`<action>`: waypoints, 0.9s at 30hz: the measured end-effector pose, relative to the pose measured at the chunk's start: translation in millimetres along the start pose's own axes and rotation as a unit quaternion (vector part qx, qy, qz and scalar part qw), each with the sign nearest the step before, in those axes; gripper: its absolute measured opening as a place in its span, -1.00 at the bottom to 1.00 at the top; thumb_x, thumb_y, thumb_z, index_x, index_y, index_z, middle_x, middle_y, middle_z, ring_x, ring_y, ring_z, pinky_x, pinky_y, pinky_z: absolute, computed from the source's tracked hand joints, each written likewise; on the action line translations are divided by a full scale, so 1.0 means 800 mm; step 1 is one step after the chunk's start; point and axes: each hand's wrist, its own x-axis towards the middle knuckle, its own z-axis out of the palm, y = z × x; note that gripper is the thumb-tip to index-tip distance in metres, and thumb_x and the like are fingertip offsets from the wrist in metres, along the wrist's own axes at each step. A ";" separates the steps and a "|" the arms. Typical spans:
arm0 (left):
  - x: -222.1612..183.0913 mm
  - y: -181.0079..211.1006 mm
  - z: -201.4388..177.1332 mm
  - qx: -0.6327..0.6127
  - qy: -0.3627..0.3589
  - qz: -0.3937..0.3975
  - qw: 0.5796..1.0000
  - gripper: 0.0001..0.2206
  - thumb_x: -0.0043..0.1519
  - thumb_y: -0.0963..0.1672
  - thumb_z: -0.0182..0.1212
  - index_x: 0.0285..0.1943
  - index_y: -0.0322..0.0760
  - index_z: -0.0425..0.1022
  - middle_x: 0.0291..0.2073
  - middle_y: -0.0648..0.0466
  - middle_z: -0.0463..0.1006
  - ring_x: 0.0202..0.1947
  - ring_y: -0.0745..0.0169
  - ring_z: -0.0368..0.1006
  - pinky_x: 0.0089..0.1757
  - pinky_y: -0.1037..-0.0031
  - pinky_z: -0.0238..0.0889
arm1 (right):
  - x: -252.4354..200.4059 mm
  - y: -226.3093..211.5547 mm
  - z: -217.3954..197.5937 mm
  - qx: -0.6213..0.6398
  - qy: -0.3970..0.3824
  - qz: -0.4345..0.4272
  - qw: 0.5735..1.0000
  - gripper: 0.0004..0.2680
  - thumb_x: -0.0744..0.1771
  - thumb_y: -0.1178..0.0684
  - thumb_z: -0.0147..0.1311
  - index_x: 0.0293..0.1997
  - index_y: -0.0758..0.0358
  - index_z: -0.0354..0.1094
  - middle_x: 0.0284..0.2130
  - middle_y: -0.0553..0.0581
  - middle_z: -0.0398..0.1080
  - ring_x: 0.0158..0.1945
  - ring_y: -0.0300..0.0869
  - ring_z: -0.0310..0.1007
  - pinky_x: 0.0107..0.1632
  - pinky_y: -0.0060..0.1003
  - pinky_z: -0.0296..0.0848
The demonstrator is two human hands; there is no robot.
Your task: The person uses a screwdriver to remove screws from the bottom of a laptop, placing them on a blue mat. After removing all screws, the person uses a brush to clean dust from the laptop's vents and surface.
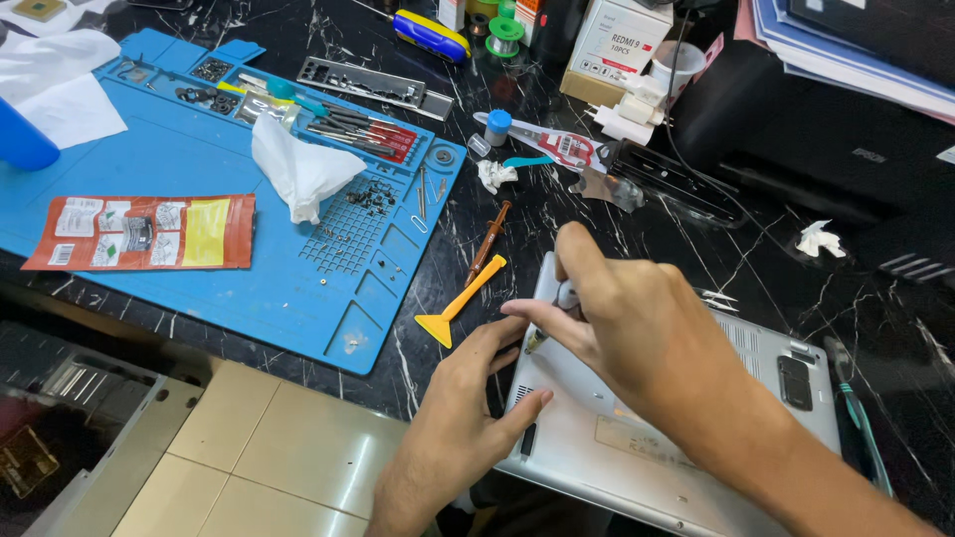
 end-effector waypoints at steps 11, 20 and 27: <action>-0.002 -0.010 0.021 0.063 0.065 -0.017 0.996 -0.40 0.11 -0.02 0.45 0.27 -0.39 0.37 0.07 -0.05 0.57 0.08 0.06 0.58 0.14 0.35 0.44 | -0.002 0.001 -0.027 0.159 -0.046 -0.051 0.985 -0.73 0.34 -0.04 0.14 0.03 0.20 0.17 -0.28 0.07 0.43 -0.33 -0.04 0.55 -0.33 -0.14 0.42; 0.002 -0.006 0.020 0.074 0.076 -0.010 0.994 -0.44 0.13 -0.03 0.44 0.27 -0.32 0.39 0.09 -0.01 0.57 0.07 0.11 0.58 0.12 0.38 0.46 | 0.000 -0.003 -0.034 0.273 -0.064 -0.013 0.960 -0.85 0.32 0.08 0.22 -0.18 0.12 0.25 -0.42 -0.02 0.51 -0.45 -0.25 0.54 -0.33 -0.34 0.47; -0.004 -0.010 0.022 0.087 0.074 -0.014 0.993 -0.42 0.13 -0.02 0.44 0.28 -0.36 0.39 0.11 -0.04 0.56 0.09 0.09 0.57 0.11 0.39 0.46 | -0.004 -0.001 -0.044 0.282 -0.114 -0.008 0.953 -0.67 0.34 0.03 0.12 0.23 0.14 0.21 0.05 0.00 0.48 -0.06 -0.21 0.59 0.07 -0.21 0.44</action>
